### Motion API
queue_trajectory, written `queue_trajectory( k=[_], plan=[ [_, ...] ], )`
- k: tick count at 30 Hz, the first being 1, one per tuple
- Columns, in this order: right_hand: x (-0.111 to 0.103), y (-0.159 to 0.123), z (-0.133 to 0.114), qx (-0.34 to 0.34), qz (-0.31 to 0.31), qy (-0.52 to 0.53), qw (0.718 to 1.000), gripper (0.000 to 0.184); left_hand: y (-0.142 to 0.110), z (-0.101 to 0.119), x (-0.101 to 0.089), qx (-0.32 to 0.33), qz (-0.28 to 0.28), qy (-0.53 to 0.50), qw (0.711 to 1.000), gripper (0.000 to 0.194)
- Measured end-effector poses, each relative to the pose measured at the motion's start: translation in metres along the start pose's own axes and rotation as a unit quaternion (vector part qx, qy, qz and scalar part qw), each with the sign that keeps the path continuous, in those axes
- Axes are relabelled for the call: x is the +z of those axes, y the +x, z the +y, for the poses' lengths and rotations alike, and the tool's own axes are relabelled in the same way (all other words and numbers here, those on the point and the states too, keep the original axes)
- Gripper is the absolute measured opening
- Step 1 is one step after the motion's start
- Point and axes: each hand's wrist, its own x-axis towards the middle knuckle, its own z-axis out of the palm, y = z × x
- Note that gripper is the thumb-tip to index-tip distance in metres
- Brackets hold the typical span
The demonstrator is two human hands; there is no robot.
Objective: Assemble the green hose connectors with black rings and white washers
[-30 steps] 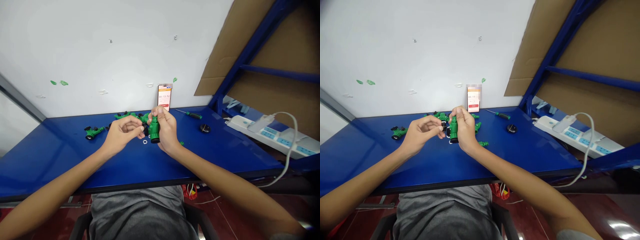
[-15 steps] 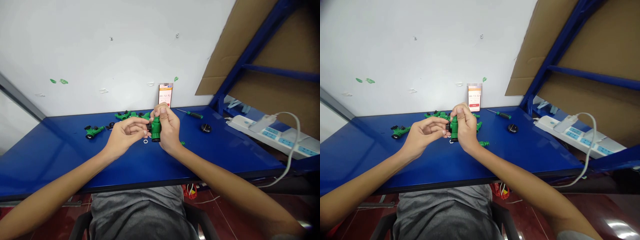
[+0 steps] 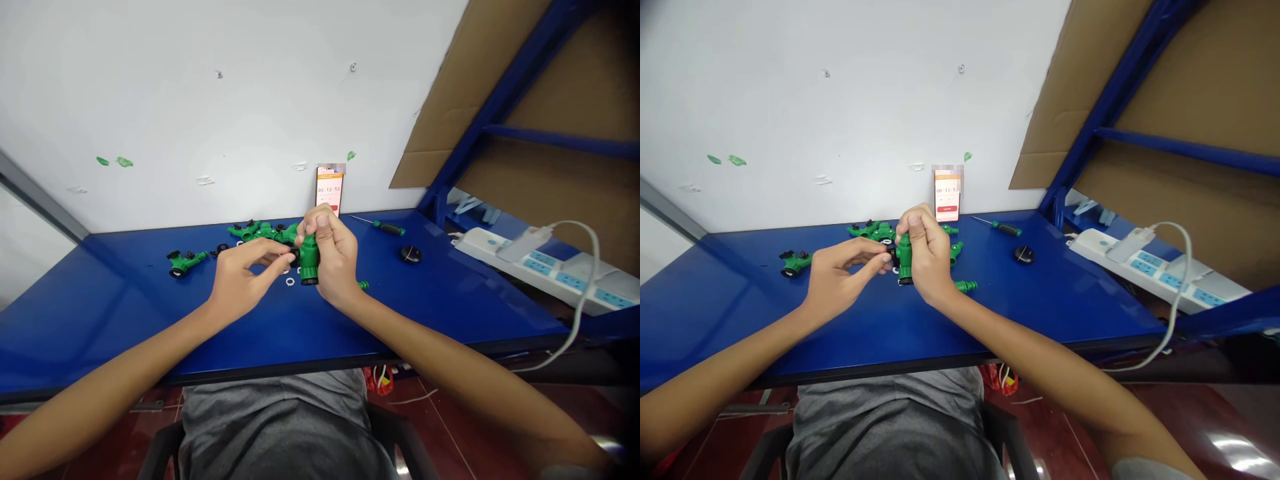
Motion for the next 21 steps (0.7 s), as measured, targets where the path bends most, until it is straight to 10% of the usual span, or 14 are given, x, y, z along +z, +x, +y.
queue_trajectory(
  k=[21],
  plan=[
    [0.002,-0.004,-0.002,0.007,-0.049,-0.023,0.999,0.043,0.008,0.015,-0.016,0.004,-0.134,0.105,0.985,0.024]
  ],
)
